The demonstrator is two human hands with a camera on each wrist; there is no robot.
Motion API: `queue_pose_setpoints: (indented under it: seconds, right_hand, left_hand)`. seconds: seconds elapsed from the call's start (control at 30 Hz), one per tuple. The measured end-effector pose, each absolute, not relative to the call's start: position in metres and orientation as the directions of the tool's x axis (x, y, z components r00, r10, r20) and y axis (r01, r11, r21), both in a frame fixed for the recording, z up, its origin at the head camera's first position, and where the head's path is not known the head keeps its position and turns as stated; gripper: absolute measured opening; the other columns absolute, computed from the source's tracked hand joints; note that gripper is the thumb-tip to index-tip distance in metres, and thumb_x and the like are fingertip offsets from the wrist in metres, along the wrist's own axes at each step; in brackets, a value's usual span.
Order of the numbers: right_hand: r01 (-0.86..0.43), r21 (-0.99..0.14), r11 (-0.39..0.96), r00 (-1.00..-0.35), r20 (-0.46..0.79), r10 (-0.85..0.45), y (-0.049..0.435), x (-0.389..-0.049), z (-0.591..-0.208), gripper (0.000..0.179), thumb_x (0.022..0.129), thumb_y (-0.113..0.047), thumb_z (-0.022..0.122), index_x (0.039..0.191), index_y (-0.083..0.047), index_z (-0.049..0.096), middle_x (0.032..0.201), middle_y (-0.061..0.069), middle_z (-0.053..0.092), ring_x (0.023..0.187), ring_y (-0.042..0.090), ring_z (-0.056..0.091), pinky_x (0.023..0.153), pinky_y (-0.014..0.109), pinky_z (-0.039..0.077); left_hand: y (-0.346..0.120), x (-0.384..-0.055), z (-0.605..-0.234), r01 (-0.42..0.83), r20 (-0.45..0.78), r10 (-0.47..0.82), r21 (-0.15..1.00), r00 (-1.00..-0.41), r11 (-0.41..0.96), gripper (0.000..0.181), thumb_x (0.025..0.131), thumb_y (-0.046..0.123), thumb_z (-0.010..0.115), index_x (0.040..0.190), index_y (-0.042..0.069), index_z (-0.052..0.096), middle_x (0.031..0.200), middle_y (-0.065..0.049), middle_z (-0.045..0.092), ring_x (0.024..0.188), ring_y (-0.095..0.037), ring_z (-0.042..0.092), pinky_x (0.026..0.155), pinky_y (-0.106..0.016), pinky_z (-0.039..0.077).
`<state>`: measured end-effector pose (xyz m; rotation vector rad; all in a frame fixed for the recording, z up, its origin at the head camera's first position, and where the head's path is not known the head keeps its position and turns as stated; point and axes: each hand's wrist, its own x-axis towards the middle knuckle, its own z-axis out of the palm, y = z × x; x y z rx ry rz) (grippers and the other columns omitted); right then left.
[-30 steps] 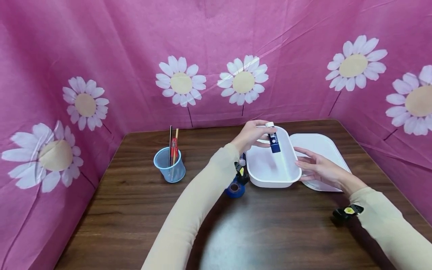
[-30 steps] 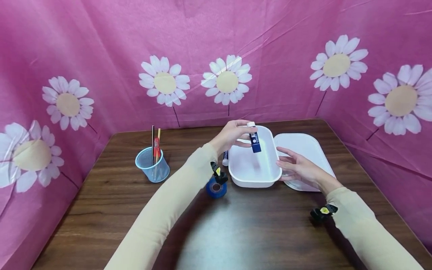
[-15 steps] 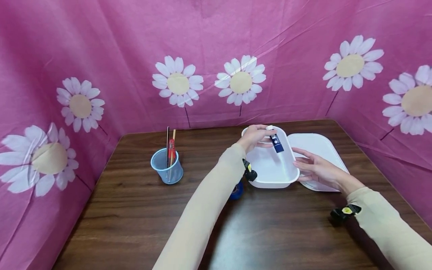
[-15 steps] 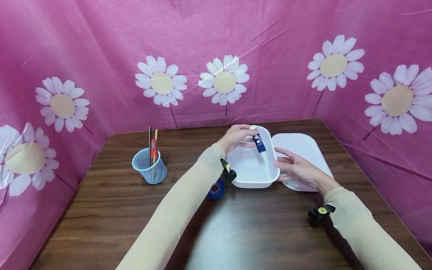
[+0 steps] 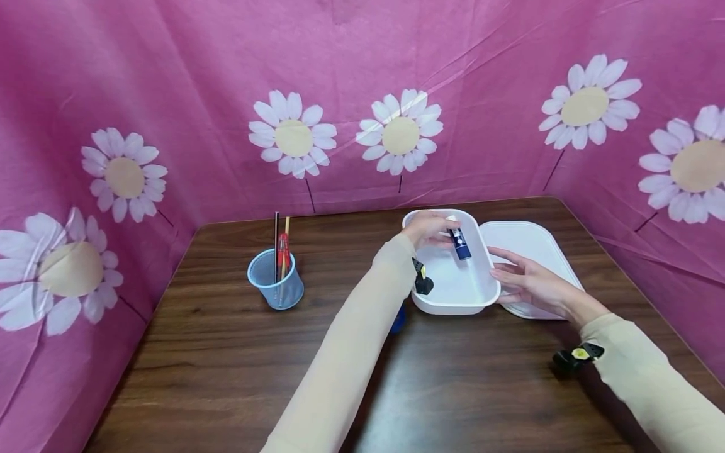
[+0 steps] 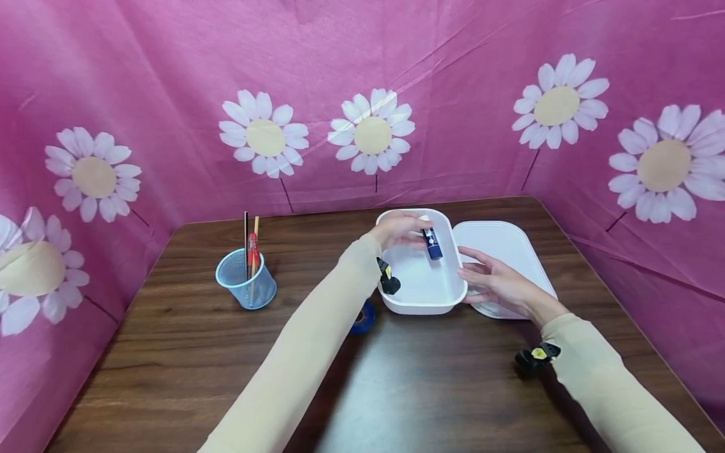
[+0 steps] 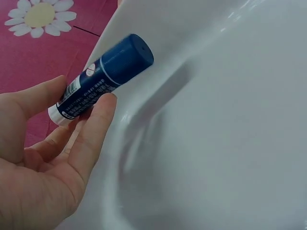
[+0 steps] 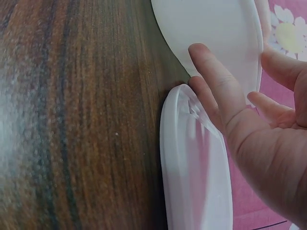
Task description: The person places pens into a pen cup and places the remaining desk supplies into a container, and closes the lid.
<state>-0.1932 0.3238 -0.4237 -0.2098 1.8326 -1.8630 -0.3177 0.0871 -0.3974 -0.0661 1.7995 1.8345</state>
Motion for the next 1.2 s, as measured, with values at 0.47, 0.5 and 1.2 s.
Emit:
queue_pose_setpoints:
  seconds: [0.47,0.5,1.2]
  right_hand:
    - [0.252,-0.968,0.012,-0.852,-0.227,-0.471,0.321,-0.196,-0.425,0.077,0.107,-0.008,0.05,0.163,-0.013,-0.004,0.133,0.002,0.053,0.112,0.021,0.065,0.09,0.05,0.056]
    - [0.251,-0.968,0.009,-0.852,-0.226,-0.472,0.321,-0.195,-0.425,0.077,0.107,-0.008,0.05,0.163,-0.012,-0.004,0.133,0.002,0.053,0.112,0.021,0.065,0.09,0.05,0.056]
    - [0.239,-0.97,-0.047,-0.846,-0.184,-0.501,0.324,-0.191,-0.428,0.075,0.108,-0.007,0.047,0.162,-0.01,-0.005,0.13,-0.001,0.059,0.115,0.016,0.064,0.09,0.047,0.057]
  left_hand:
    - [0.092,-0.317,-0.416,-0.413,-0.462,0.417,0.887,-0.783,0.207,0.02,0.095,0.017,0.075,0.104,0.005,0.062,0.089,-0.013,0.067,0.074,-0.022,0.066,0.08,-0.038,0.061]
    - [0.092,-0.317,-0.416,-0.417,-0.467,0.416,0.884,-0.781,0.209,0.02,0.095,0.017,0.074,0.103,0.005,0.062,0.089,-0.013,0.067,0.073,-0.022,0.066,0.08,-0.038,0.061]
    - [0.09,-0.317,-0.417,-0.441,-0.524,0.446,0.852,-0.726,0.282,0.019,0.101,0.02,0.065,0.109,0.003,0.063,0.099,-0.013,0.069,0.081,-0.026,0.068,0.077,-0.041,0.061]
